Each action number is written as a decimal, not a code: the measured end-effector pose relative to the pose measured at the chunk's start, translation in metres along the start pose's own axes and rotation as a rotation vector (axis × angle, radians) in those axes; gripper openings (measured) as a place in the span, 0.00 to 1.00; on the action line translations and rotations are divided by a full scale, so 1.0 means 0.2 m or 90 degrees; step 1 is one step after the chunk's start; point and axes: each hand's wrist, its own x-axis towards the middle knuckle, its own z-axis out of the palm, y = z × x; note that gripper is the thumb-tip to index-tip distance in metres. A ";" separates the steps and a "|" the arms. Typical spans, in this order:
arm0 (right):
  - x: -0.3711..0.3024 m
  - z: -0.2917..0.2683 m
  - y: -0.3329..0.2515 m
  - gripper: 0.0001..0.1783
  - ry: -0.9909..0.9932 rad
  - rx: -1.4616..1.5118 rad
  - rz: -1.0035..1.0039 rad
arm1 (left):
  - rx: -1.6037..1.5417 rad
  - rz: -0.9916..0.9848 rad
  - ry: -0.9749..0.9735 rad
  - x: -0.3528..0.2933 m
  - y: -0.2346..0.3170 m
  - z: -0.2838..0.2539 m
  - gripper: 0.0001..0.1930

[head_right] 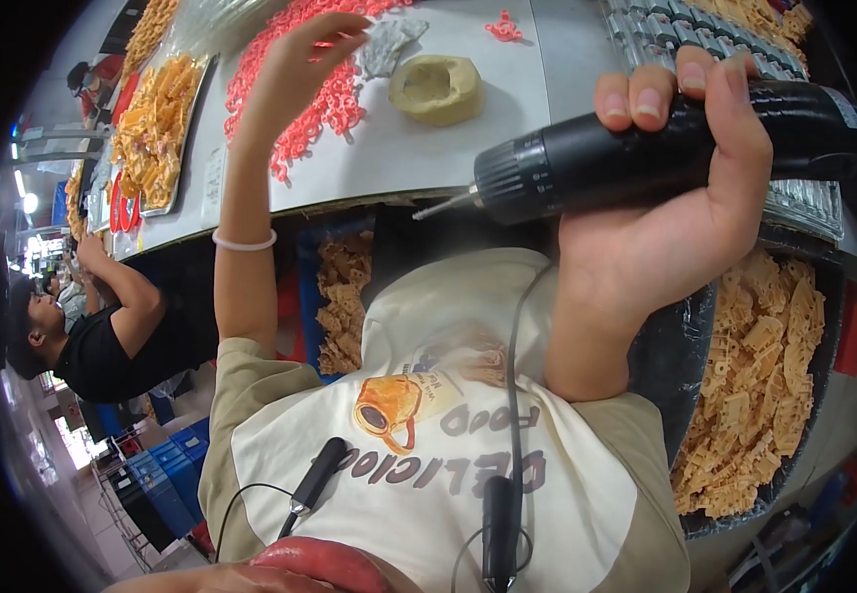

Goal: The person assembles small plastic toy components, including pink rings and yellow housings, using an electric screwdriver.

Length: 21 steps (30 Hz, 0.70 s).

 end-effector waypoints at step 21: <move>0.00 0.02 0.01 0.12 -0.042 -0.002 -0.066 | -0.186 0.239 0.243 -0.45 0.51 0.34 0.11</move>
